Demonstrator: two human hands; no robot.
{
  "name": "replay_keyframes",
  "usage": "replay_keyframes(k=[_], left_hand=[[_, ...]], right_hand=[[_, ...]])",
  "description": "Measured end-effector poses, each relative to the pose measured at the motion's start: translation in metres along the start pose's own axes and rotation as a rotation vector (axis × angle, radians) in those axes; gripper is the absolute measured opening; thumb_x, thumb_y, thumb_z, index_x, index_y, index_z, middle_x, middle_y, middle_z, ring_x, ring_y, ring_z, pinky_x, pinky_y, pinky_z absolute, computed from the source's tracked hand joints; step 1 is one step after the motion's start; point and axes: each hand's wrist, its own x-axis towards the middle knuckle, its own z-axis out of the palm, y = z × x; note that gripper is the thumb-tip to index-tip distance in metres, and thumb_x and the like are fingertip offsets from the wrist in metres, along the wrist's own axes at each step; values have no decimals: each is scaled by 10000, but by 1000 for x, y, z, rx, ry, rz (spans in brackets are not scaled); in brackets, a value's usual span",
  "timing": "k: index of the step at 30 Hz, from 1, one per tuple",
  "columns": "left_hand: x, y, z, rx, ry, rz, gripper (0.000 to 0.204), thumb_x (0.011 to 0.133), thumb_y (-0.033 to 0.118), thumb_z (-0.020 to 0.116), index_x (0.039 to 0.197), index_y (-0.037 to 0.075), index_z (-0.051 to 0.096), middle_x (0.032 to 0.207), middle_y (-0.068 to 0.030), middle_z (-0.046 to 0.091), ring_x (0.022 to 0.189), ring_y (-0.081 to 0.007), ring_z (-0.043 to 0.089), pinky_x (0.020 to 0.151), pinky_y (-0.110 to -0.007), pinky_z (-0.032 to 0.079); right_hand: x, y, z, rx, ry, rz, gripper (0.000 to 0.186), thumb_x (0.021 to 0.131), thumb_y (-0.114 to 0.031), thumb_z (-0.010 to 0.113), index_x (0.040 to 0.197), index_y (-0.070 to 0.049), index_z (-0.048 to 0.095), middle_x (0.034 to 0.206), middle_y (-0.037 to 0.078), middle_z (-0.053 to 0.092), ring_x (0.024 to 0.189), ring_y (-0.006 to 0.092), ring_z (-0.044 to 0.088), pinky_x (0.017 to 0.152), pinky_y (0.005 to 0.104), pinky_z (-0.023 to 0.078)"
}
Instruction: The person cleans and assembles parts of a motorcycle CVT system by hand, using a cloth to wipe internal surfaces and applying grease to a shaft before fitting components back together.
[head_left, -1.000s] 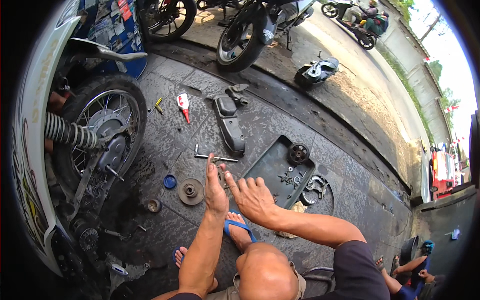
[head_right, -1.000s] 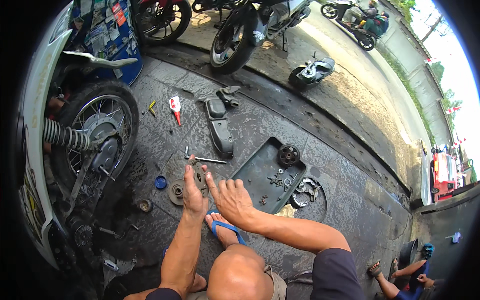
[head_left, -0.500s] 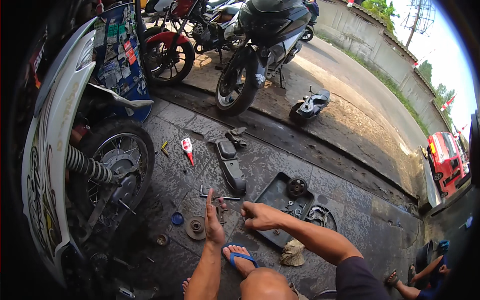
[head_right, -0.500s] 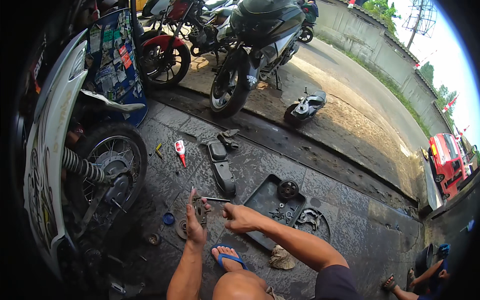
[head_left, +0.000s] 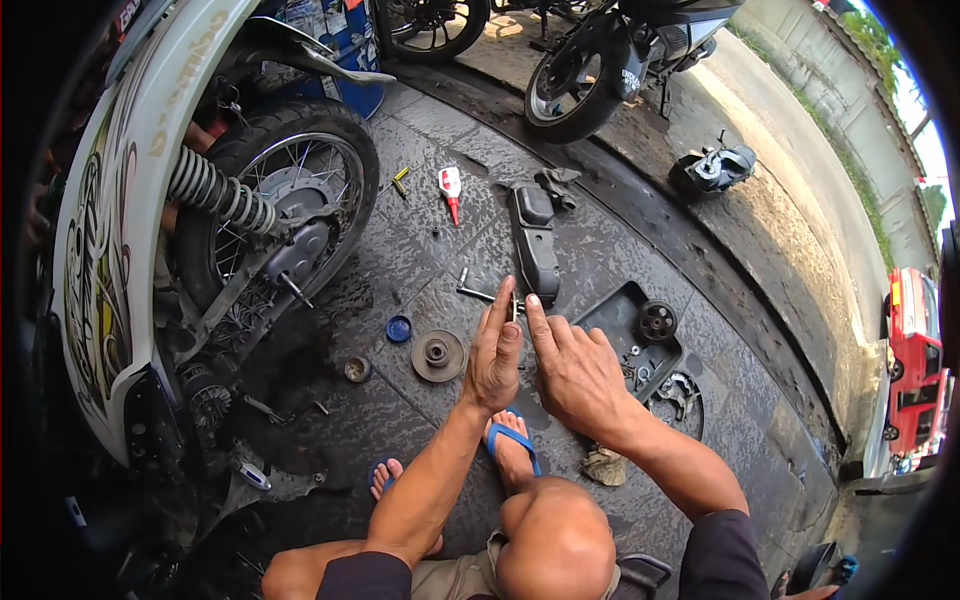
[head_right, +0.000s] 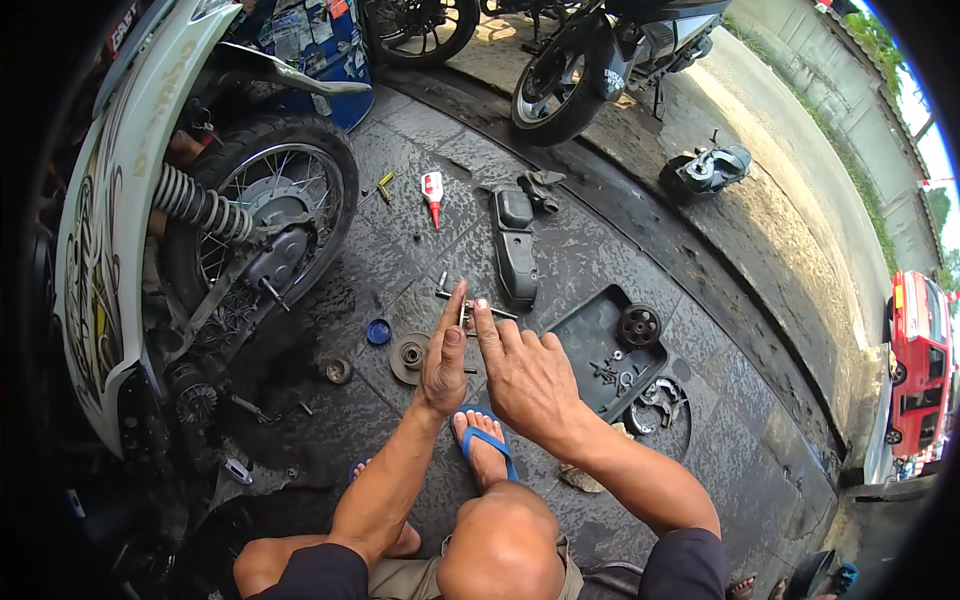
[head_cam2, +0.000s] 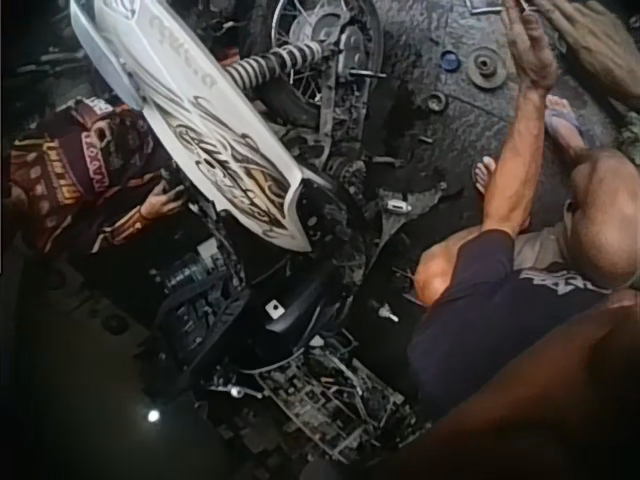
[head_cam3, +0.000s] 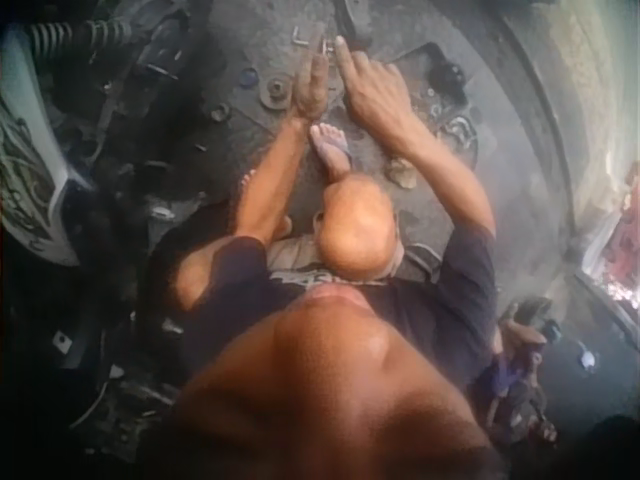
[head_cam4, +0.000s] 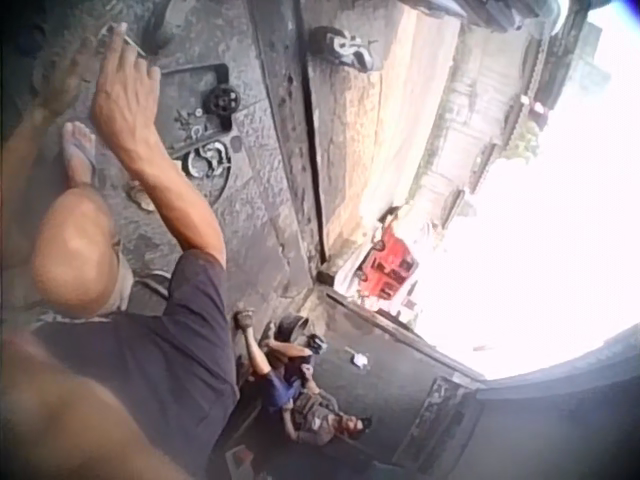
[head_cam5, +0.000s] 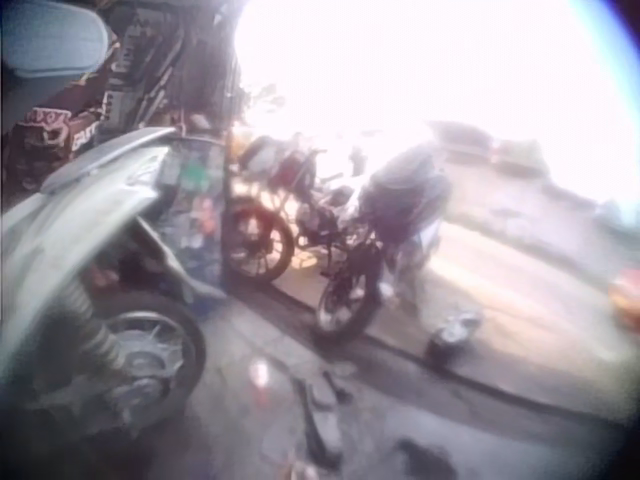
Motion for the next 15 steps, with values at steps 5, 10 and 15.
replay_keyframes(k=[5,10,15], left_hand=[[-3,-3,5,30,48,23,825,1030,599,323,1510,-73,318,1489,-282,407,1391,-374,412,1153,-391,303],[-2,5,6,198,-26,85,835,1008,605,401,1492,-73,354,1424,-287,448,1315,-381,476,1110,-411,360],[-7,-12,-2,7,-202,113,833,1000,606,411,1512,-48,345,1427,-195,458,1283,-256,483,1097,-398,366]], right_hand=[[-9,-1,0,-99,-49,-23,647,854,-128,553,1456,63,409,972,136,609,804,270,642,683,404,426],[8,7,-1,41,-124,87,561,861,-108,545,1371,84,412,886,169,676,731,316,678,675,443,462],[21,60,5,708,-289,48,320,769,-111,620,1040,22,516,790,220,673,595,308,647,599,390,509]])
